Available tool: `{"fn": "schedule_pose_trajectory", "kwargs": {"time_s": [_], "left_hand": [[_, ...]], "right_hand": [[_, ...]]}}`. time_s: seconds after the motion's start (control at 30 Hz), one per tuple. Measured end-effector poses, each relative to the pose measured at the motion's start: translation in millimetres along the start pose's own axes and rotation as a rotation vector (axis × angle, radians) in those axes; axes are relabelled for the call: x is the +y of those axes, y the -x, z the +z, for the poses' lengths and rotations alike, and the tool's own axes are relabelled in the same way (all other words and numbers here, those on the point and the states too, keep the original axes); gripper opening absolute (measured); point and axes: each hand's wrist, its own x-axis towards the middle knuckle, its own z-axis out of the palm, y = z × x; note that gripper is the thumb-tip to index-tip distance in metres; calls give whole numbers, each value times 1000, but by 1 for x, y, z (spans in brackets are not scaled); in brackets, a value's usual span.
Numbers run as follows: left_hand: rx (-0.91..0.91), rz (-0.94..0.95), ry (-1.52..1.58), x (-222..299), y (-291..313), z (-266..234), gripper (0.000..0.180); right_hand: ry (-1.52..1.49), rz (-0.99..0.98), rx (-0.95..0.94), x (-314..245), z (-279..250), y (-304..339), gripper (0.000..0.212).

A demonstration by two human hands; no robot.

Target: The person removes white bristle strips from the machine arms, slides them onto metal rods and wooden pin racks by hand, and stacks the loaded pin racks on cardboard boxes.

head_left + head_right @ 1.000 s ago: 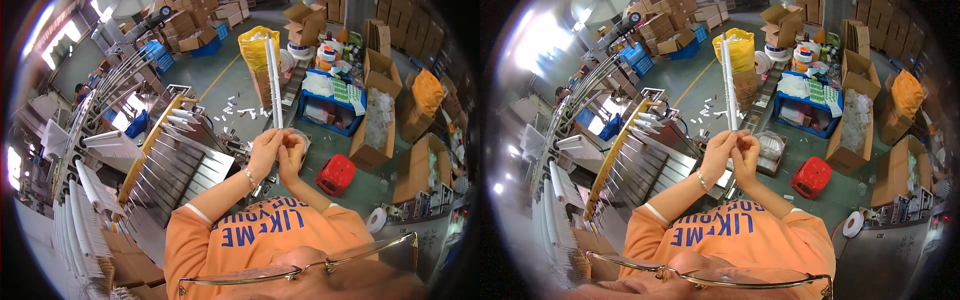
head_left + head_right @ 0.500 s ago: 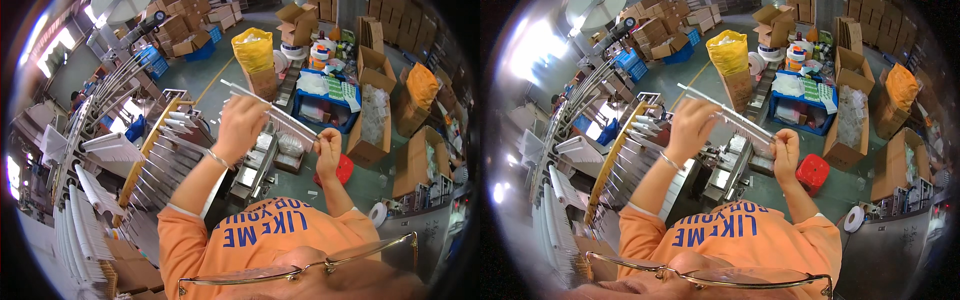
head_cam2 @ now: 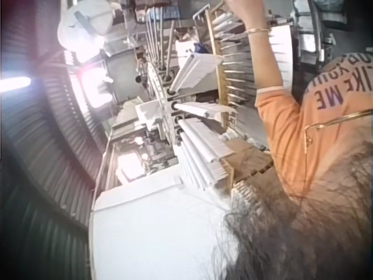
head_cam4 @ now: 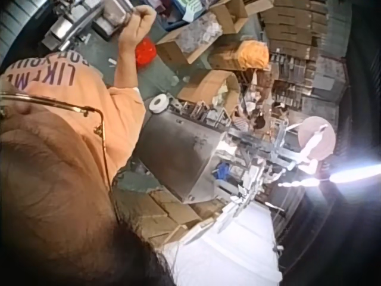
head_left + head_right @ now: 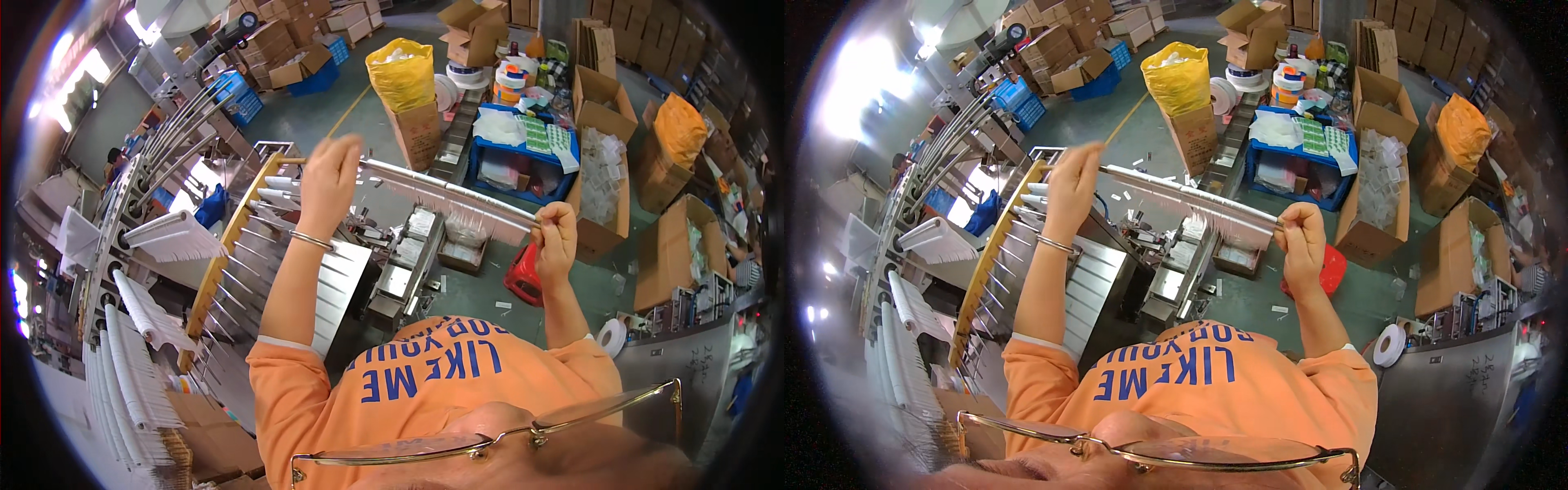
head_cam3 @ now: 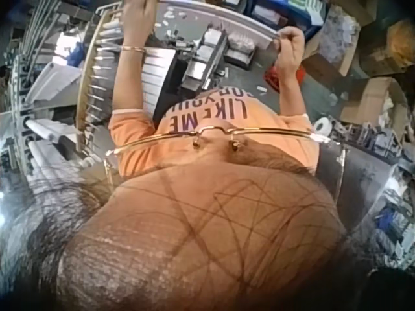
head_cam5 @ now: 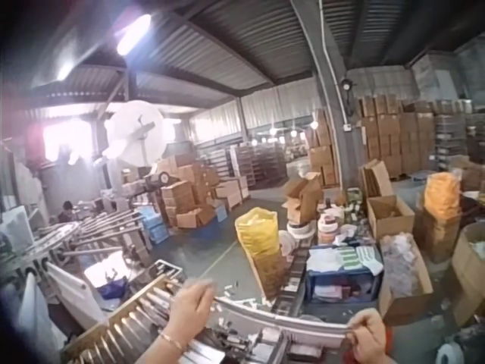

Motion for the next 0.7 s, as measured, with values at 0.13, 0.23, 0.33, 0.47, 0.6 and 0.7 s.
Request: {"fn": "schedule_pose_trajectory", "kwargs": {"time_s": [0.13, 0.23, 0.33, 0.47, 0.6, 0.7], "left_hand": [[-375, -550, 713, -4, 31, 2, 14], [-359, -594, 906, 10, 57, 13, 13], [-109, -704, 833, -5, 66, 16, 10], [-70, -638, 870, -3, 51, -16, 10], [169, -458, 782, -16, 23, -46, 9], [402, -106, 334, -34, -1, -65, 12]], "right_hand": [[18, -25, -25, -8, -5, -11, 10], [53, -85, 159, -9, -24, -33, 10], [174, -43, -119, 3, -6, -29, 14], [-89, 63, -203, -12, 16, -54, 20], [-341, 141, -233, -11, 48, -90, 22], [-436, 103, -191, -14, 93, -112, 23]]}}
